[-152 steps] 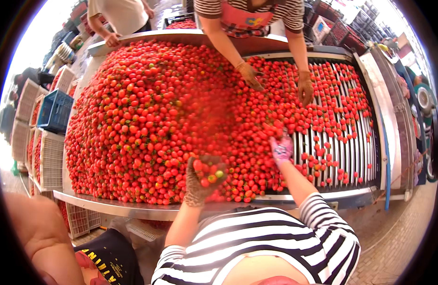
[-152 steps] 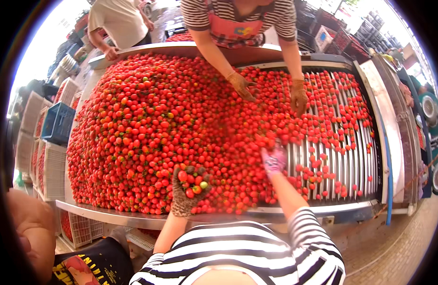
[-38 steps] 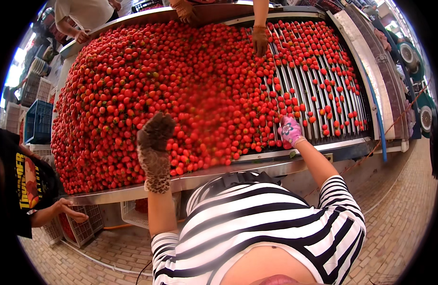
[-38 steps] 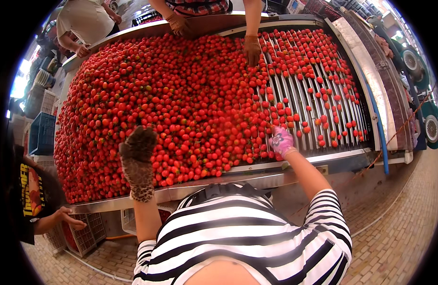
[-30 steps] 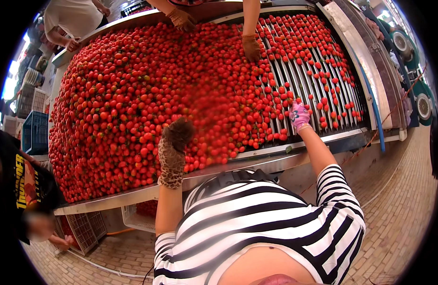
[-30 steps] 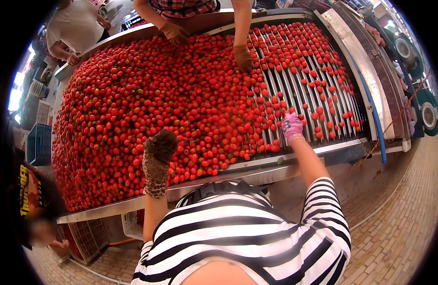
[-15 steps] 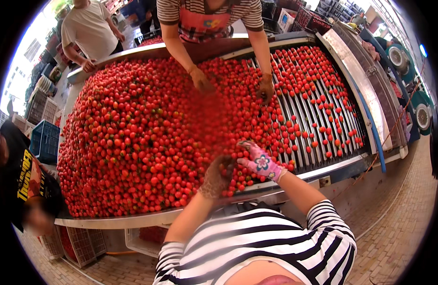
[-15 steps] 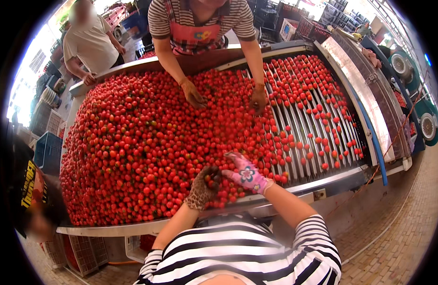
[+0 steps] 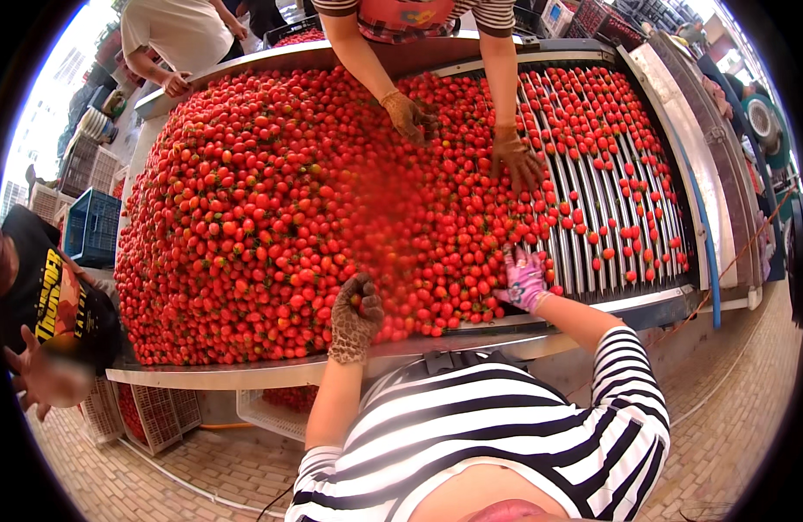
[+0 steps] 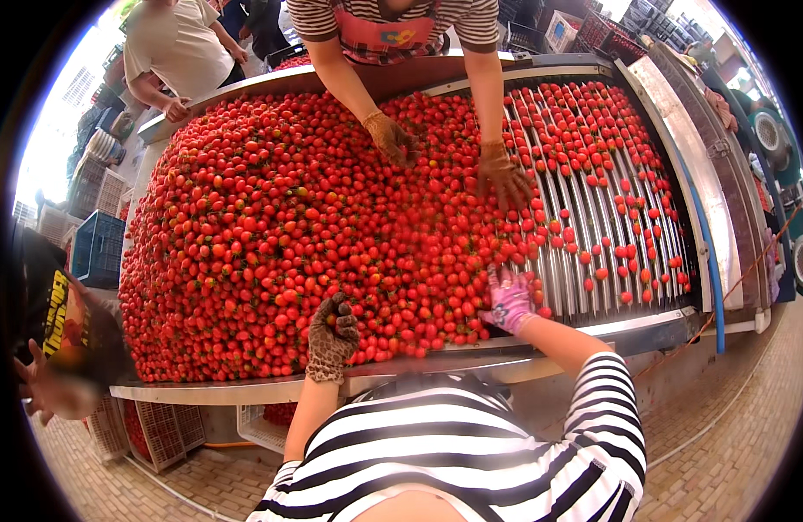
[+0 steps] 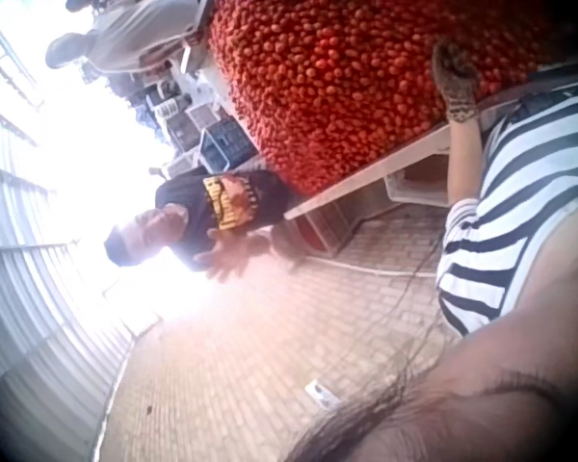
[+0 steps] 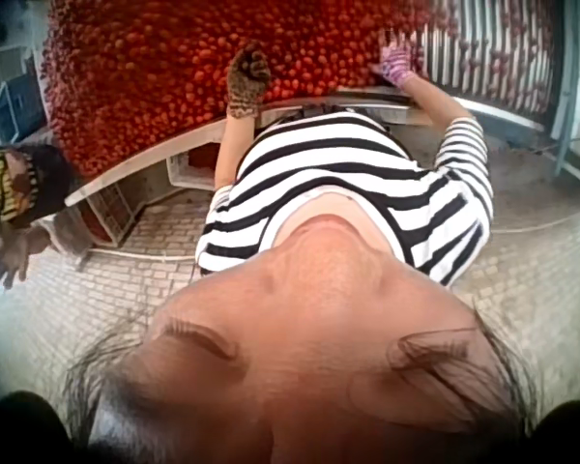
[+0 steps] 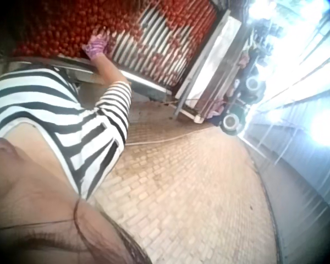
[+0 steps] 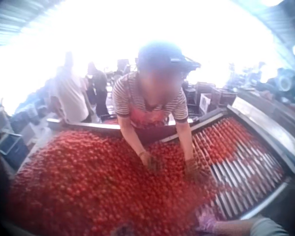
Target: The person sorts tomatoes on a vibrating conveyor belt by hand, moving them and removing damaged ones alongside other workers.
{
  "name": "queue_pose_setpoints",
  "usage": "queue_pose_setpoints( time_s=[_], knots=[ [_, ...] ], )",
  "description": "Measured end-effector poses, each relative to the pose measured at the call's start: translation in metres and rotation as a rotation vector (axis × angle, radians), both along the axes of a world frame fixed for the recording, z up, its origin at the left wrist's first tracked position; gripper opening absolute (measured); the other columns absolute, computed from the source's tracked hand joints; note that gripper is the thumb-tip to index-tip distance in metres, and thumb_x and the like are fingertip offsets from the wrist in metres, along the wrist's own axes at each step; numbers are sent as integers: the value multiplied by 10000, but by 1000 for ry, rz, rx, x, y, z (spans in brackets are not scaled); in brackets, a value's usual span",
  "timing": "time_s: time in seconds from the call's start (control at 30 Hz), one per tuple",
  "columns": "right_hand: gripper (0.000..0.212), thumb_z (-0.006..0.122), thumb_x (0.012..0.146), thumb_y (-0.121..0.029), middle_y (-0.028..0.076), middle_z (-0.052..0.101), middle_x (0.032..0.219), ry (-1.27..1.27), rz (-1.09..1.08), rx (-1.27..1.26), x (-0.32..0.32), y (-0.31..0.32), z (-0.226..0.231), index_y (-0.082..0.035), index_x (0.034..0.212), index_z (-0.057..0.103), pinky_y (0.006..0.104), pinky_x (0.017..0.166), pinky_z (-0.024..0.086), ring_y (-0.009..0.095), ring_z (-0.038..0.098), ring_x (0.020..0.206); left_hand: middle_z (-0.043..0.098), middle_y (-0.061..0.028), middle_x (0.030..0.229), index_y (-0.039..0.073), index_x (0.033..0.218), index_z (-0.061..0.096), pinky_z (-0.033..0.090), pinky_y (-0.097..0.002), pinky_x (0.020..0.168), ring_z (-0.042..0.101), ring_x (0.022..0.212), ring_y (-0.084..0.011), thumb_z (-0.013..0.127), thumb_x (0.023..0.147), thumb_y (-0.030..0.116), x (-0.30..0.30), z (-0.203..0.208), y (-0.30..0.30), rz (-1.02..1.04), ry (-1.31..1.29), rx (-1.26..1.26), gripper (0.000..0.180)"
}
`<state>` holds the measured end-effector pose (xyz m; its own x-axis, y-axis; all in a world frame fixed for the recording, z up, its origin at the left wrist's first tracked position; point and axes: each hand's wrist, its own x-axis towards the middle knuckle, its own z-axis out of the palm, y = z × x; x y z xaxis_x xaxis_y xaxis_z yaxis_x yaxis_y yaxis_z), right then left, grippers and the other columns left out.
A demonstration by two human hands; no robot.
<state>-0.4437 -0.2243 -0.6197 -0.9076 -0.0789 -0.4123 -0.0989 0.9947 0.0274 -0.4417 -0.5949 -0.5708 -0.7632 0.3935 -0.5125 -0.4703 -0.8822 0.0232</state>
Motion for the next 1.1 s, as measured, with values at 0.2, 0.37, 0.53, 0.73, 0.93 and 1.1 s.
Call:
queue_pose_setpoints(
  time_s=[0.2, 0.37, 0.53, 0.73, 0.93, 1.1],
  knots=[
    [1024, 660, 704, -564, 305, 327, 1372, -222, 111, -447, -2, -69, -11, 6, 1424, 206, 405, 1019, 359, 433, 367, 1248, 625, -46, 792, 86, 955, 636, 440, -226, 446, 542, 587, -139, 551, 893, 251, -7, 11, -3, 12, 59, -8, 196],
    [330, 599, 814, -335, 135, 667, 922, 106, 46, -590, -78, -52, -4, -100, 1044, 630, 398, 738, 516, 302, 645, 863, 616, -51, 810, 82, 1021, 631, 428, -237, 468, 523, 592, -146, 543, 898, 249, -5, 11, -8, 49, 38, -42, 226],
    [267, 580, 815, -321, 153, 653, 944, 333, -165, -467, -120, -50, -40, -110, 964, 649, 420, 754, 506, 323, 631, 865, 634, -45, 754, 79, 1029, 625, 431, -214, 414, 538, 548, -125, 508, 922, 224, -9, 16, 1, 58, -8, -60, 215],
    [219, 527, 836, -277, 188, 652, 849, 312, -141, -450, -118, -88, -44, -118, 930, 644, 450, 716, 514, 328, 639, 829, 645, -57, 783, 63, 1031, 625, 437, -219, 435, 545, 569, -132, 490, 932, 232, -4, 14, -2, 77, 45, -43, 238],
    [226, 479, 886, -220, 160, 633, 978, 336, -124, -137, -155, -79, -58, -107, 1019, 622, 404, 754, 512, 314, 625, 922, 656, -78, 840, 57, 1073, 621, 439, -224, 458, 546, 593, -136, 512, 919, 223, -11, -1, -4, -8, 49, -28, 252],
    [285, 572, 856, -200, 128, 643, 1026, 247, -310, -874, -125, -104, -31, -79, 1113, 590, 352, 834, 500, 286, 630, 945, 627, -142, 1039, 56, 1185, 573, 514, -253, 554, 611, 810, -231, 533, 900, 184, -25, 17, 30, -100, 9, -203, 315]
  ],
)
